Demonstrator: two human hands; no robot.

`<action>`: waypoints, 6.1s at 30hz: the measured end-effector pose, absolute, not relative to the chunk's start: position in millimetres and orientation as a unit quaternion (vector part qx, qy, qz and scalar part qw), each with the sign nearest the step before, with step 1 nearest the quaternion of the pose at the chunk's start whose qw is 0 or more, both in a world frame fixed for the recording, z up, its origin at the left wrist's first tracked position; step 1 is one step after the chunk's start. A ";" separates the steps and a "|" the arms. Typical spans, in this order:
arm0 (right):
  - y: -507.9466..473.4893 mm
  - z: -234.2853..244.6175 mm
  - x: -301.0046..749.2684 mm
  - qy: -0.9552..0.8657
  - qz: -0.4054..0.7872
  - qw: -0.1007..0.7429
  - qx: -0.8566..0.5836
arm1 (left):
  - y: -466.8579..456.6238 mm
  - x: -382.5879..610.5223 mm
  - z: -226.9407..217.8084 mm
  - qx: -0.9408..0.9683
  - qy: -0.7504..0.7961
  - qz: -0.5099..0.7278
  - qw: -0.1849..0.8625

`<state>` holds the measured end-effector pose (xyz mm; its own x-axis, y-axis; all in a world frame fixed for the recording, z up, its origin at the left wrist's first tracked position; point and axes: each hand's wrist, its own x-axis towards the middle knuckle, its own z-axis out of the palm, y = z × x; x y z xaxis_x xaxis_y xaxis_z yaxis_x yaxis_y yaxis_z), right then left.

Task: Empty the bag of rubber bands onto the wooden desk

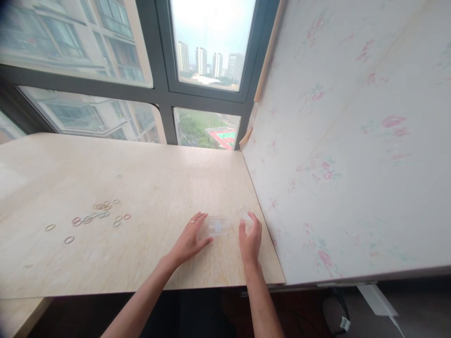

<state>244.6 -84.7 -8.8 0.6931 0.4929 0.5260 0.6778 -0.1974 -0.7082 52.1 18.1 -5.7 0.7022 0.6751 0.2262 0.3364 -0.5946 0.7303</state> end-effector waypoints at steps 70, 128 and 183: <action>104.5 -19.3 6.3 -0.738 0.114 0.438 -0.501 | 178.0 -197.0 13.6 0.779 0.573 0.242 0.084; 65.3 -2.3 9.5 -0.818 0.000 0.430 -0.383 | 139.4 -165.4 24.1 0.753 0.629 0.190 0.046; 11.2 -9.6 23.6 -0.843 0.067 0.365 -0.389 | 176.3 -195.8 13.0 0.808 0.551 0.192 0.081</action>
<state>23.6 11.2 -9.6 -0.4306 0.7050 0.5635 0.6067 0.6883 -0.3976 -195.8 176.3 13.0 0.3189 0.9217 0.2208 0.8599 -0.3793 0.3415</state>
